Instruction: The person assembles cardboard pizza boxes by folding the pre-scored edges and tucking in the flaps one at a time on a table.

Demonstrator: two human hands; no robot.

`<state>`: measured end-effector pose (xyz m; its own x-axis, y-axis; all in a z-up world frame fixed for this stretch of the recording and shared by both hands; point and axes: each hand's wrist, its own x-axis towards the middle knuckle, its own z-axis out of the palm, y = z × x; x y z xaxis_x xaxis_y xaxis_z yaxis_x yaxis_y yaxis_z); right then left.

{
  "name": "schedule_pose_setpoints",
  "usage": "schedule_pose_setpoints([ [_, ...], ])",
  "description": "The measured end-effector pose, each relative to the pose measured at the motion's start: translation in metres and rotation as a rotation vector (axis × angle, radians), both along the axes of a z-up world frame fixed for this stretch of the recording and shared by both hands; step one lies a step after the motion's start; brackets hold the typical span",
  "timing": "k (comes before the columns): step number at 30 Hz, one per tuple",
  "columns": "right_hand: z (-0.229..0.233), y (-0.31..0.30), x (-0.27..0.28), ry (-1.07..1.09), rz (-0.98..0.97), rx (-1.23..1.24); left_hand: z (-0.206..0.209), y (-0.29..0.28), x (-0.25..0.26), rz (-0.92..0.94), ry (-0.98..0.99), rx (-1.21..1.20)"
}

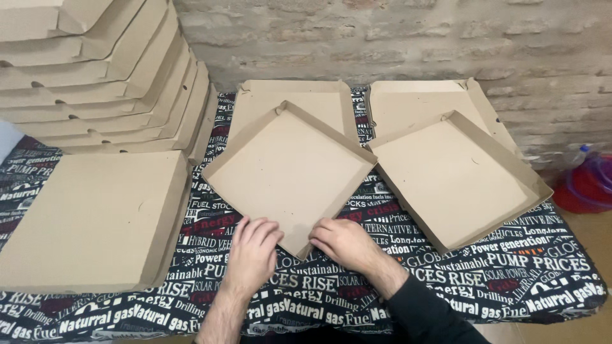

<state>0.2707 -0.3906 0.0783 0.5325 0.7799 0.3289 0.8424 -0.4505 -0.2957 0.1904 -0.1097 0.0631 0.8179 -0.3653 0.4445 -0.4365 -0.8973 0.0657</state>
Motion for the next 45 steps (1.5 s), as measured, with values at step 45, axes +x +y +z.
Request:
schedule_pose_setpoints([
  [45, -0.055, -0.003, 0.000, -0.426, -0.076, 0.520, 0.013, 0.013, -0.036, -0.034, -0.445, -0.417],
])
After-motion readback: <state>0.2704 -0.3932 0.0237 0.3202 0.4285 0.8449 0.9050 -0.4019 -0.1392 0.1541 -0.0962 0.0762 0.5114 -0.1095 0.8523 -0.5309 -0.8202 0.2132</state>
